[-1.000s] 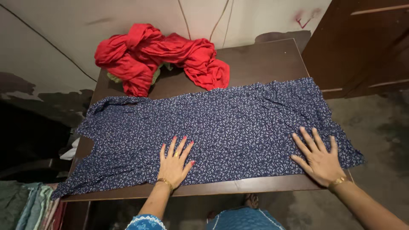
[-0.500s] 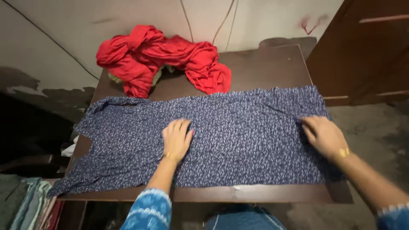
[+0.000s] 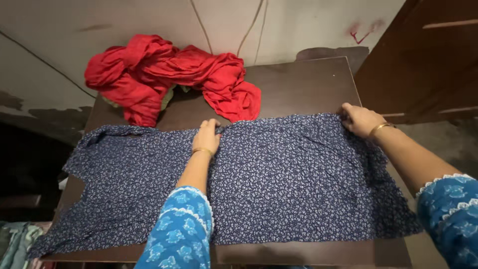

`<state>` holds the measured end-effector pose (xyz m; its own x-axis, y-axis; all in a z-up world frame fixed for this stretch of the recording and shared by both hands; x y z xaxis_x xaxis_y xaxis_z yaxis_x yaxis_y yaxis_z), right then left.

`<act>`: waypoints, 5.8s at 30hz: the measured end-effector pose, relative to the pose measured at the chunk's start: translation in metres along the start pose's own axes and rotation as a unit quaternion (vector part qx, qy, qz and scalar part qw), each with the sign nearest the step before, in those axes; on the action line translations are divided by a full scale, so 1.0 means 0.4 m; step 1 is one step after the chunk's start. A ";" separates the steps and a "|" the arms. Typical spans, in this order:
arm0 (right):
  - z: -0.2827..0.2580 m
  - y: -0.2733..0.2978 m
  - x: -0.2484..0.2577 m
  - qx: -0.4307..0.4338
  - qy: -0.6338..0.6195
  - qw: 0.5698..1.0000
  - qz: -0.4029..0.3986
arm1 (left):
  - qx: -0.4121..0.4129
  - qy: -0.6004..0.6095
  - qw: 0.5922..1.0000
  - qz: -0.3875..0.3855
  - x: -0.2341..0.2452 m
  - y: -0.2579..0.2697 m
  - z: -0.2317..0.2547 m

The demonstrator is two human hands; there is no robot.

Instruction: The person folds several garments on a table, including a blue patterned dress, a light green patterned top, and a maroon top. Each item is smoothed, folded into a compact rectangle, and placed on a stack on a nearby chair.

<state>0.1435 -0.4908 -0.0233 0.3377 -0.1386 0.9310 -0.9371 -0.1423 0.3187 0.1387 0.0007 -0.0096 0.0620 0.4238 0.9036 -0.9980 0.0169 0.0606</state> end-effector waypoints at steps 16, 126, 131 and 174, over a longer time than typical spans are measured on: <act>-0.059 0.553 0.059 0.018 -0.078 0.956 0.284 | -0.205 0.116 0.956 0.173 0.222 0.459 0.071; -1.931 0.232 -0.202 0.258 -0.045 0.964 -0.055 | -0.156 0.138 0.972 0.110 0.725 0.408 -1.049; -1.961 0.265 -0.161 0.313 -0.077 0.946 -0.044 | -0.155 0.069 0.985 0.021 0.700 0.443 -1.037; -1.785 0.237 -0.191 0.185 -0.011 0.963 0.195 | -0.096 -0.112 0.978 0.149 0.568 0.499 -0.721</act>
<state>-0.0343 0.2059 0.0629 -0.0280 -0.2729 0.9616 -0.8991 -0.4136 -0.1435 -0.0495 0.3616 0.0857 -0.2531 0.2267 0.9405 -0.9543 0.1010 -0.2812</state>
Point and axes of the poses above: each hand's wrist, its own y-axis away from the middle knuckle, its own x-axis out of the back of the hand, z = x × y, the point moved 10 cm from there along -y, towards the middle knuckle, and after that the axes turned 5 degrees about -z, right-handed, at the moved point
